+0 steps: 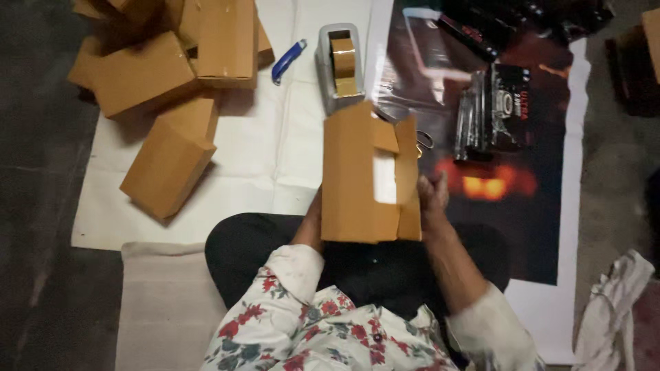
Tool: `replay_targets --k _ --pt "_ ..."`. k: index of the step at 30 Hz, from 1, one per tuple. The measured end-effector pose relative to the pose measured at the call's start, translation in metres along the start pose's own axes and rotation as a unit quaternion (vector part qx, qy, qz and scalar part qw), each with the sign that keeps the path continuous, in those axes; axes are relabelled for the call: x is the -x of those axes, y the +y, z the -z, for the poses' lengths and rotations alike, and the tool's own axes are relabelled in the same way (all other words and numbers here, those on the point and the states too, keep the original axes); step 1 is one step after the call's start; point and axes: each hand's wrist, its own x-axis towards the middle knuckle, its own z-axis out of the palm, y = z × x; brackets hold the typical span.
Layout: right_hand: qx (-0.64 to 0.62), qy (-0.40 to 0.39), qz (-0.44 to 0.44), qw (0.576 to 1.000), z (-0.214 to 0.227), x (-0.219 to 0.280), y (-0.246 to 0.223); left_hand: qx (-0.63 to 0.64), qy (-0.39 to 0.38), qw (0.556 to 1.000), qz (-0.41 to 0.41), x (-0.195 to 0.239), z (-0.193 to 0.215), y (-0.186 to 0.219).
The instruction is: The person sits on the floor and seals a small cardboard box using a tape dispenser. They apply tape to the box flaps, smooth it down, and then place the sealed box aside with other finished boxes.
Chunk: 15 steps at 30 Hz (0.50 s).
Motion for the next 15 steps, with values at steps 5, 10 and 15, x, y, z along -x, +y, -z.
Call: replay_targets --k 5,10,15 --pt "0.002 0.004 0.057 0.998 0.051 0.006 0.040 -0.331 0.089 0.923 -0.174 0.015 0.016 0.001" --pt "0.043 0.022 0.103 0.993 0.037 -0.005 0.033 -0.063 0.137 0.983 -0.105 0.059 -0.001 0.045" --pt "0.271 0.207 0.206 0.917 0.062 -0.010 0.045 -0.394 0.063 0.892 -0.210 0.111 -0.057 0.046"
